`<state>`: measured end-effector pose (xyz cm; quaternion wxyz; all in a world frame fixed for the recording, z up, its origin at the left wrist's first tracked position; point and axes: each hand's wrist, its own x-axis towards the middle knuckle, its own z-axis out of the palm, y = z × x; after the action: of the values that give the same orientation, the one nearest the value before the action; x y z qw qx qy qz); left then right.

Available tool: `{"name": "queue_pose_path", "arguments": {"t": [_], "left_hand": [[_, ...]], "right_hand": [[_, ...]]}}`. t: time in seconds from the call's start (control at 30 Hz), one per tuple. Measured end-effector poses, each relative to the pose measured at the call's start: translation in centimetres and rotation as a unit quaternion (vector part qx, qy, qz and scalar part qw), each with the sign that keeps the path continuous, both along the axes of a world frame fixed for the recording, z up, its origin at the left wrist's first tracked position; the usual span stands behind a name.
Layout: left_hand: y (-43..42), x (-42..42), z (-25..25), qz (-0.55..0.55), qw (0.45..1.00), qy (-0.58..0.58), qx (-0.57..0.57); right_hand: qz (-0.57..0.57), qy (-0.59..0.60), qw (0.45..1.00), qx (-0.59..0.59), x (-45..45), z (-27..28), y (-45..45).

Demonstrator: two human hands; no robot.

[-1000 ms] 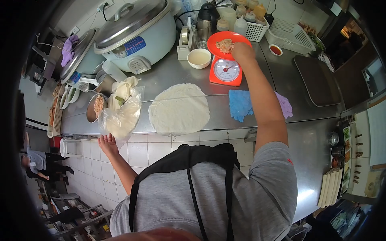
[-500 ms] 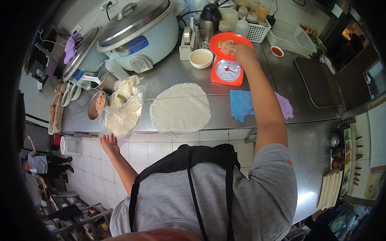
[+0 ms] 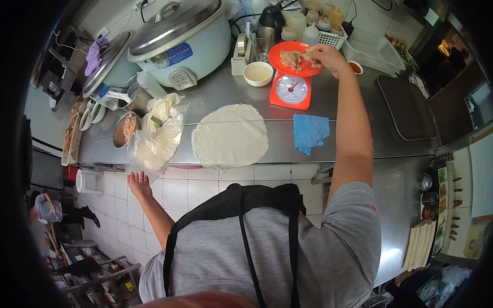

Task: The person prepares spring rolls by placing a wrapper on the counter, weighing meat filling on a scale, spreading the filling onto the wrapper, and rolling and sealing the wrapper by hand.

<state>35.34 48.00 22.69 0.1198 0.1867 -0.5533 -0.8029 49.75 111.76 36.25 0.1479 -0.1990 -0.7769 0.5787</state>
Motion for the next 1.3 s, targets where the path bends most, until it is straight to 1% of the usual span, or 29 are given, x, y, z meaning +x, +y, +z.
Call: {"name": "queue_pose_path", "arguments": {"t": [0.17,0.27,0.37,0.47,0.57,0.67,0.77,0.8,0.83,0.87,0.9,1.0,1.1,1.2,1.3], "left_hand": [[0.6,-0.1,-0.1,-0.008,1.000,0.003,-0.002],[0.7,-0.2,-0.2,-0.016,1.000,0.004,0.003],[0.8,-0.3,-0.3,-0.021,1.000,0.004,0.004],[0.8,-0.1,-0.2,-0.018,1.000,-0.001,0.004],[0.2,-0.1,-0.4,-0.015,1.000,-0.003,0.004],[-0.9,-0.2,-0.7,-0.006,1.000,-0.005,-0.001],[-2.3,-0.2,-0.6,0.006,1.000,-0.013,-0.006],[-2.7,-0.4,-0.5,0.008,1.000,-0.015,-0.006],[-3.3,-0.7,-0.5,0.009,1.000,-0.016,-0.007],[-3.9,-1.2,-0.6,0.009,1.000,-0.017,-0.008],[-4.5,-1.7,-0.7,0.009,1.000,-0.019,-0.009],[-5.3,-2.9,-0.4,0.008,1.000,-0.012,-0.019],[-5.4,-4.0,-0.1,0.003,1.000,-0.010,-0.020],[-5.3,-4.8,-0.6,-0.012,1.000,-0.010,-0.010],[-5.7,-5.6,-1.4,-0.018,1.000,-0.014,0.002]], "right_hand": [[-0.019,0.019,0.998,-0.061,0.5,0.3,0.2],[-0.023,0.052,0.992,-0.111,0.4,0.3,0.0],[-0.097,0.074,0.973,-0.198,0.2,1.2,-1.5],[-0.112,0.092,0.967,-0.211,-0.8,0.0,-0.9],[-0.097,0.066,0.974,-0.192,-1.6,-1.1,-0.6],[-0.143,0.032,0.985,-0.088,-2.8,-2.3,-0.8],[-0.108,-0.077,0.988,0.077,-3.9,-3.3,-0.6],[-0.090,-0.131,0.973,0.169,-4.3,-3.5,-0.6],[-0.072,-0.184,0.946,0.259,-4.4,-3.3,-1.1],[-0.054,-0.235,0.907,0.345,-4.3,-3.2,-1.8],[-0.087,-0.211,0.893,0.389,-4.1,-3.7,-2.4],[-0.125,-0.261,0.839,0.461,-5.1,-4.5,-3.1],[-0.157,-0.267,0.835,0.455,-6.1,-5.9,-2.3],[-0.108,-0.293,0.816,0.486,-5.6,-5.1,-2.5],[0.046,-0.322,0.801,0.502,-4.9,-3.2,-0.8]]}}
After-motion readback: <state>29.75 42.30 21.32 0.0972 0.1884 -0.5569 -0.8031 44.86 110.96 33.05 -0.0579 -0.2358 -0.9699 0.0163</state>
